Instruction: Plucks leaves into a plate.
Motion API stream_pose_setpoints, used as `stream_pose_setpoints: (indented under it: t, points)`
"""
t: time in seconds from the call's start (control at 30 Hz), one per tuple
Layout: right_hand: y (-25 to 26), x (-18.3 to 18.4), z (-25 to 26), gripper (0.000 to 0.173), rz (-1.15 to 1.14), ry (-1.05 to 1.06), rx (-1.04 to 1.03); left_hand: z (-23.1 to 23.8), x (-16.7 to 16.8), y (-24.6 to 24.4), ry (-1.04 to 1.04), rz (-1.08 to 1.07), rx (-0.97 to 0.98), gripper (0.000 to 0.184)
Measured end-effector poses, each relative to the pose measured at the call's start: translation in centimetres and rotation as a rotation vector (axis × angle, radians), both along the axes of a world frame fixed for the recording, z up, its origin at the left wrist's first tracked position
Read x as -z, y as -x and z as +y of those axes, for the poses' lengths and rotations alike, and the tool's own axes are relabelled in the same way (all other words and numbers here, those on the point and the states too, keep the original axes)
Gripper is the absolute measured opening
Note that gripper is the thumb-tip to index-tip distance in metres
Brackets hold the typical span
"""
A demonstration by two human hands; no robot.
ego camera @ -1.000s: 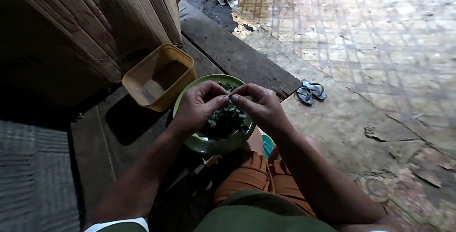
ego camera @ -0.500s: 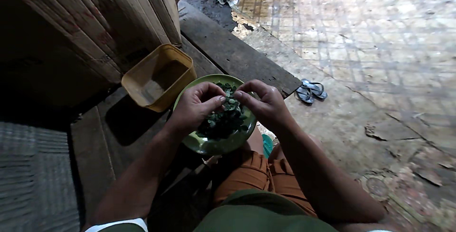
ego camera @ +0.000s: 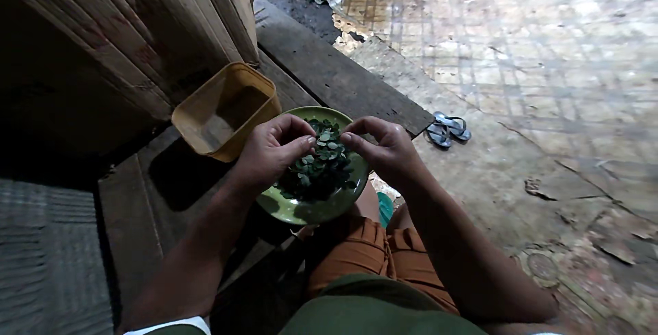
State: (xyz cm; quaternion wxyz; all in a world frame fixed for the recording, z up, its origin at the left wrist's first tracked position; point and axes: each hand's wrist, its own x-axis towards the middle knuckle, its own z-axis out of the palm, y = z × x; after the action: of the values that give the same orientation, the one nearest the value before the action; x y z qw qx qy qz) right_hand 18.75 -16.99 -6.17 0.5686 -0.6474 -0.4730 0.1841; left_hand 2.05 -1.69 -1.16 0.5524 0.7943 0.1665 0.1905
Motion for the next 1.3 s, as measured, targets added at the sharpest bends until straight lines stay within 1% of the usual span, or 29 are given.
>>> stream_pose_setpoints:
  t: [0.07,0.13,0.17,0.23,0.3,0.33,0.47,0.6,0.7,0.77,0.87,1.1,1.23,1.3]
  points:
    - [0.1,-0.1,0.0,0.013,0.004,0.005,-0.003,0.0,0.1,0.1,-0.131,0.025,0.017,0.018]
    - [0.3,-0.1,0.2,0.012,-0.010,-0.004,-0.017,0.0,0.6,0.1,-0.294,0.009,0.049,0.030]
    - [0.3,-0.1,0.3,0.011,-0.021,-0.010,-0.027,0.0,0.8,0.0,-0.367,-0.005,0.060,0.032]
    - [0.6,-0.3,0.5,0.010,-0.042,-0.008,-0.044,-0.2,1.3,-0.1,-0.462,-0.037,0.062,0.026]
    - [0.9,-0.4,0.6,0.009,-0.058,0.001,-0.056,-0.4,1.6,-0.2,-0.499,-0.038,0.036,0.013]
    - [1.0,-0.5,0.6,0.010,-0.069,0.010,-0.058,-0.4,1.7,-0.2,-0.514,-0.033,0.022,0.010]
    - [0.7,-0.4,0.6,0.012,-0.130,0.010,-0.037,-0.1,1.5,0.0,-0.593,0.003,-0.016,0.010]
    - [0.2,0.0,0.6,0.013,-0.142,0.015,-0.015,0.7,0.8,0.3,-0.650,-0.005,-0.079,0.014]
    - [0.5,0.0,0.6,0.012,-0.133,0.044,-0.021,1.6,0.0,0.6,-0.649,-0.005,-0.176,0.017]
    - [0.6,0.0,0.7,0.011,-0.120,0.032,-0.024,2.0,-0.4,0.8,-0.603,-0.013,-0.216,0.015]
    - [0.8,-0.1,0.9,0.010,-0.124,0.022,-0.026,1.7,-0.5,0.9,-0.514,-0.024,-0.158,0.011]
    - [0.9,-0.4,0.9,0.011,-0.120,0.005,-0.038,0.6,0.0,0.5,-0.447,0.000,0.012,0.008]
    - [1.0,-0.4,1.0,0.009,-0.063,-0.041,-0.058,-0.1,0.3,0.3,-0.386,0.045,0.040,0.016]
    - [1.1,-0.3,1.0,0.009,-0.043,-0.040,-0.065,-0.3,0.6,0.1,-0.365,0.056,0.029,0.015]
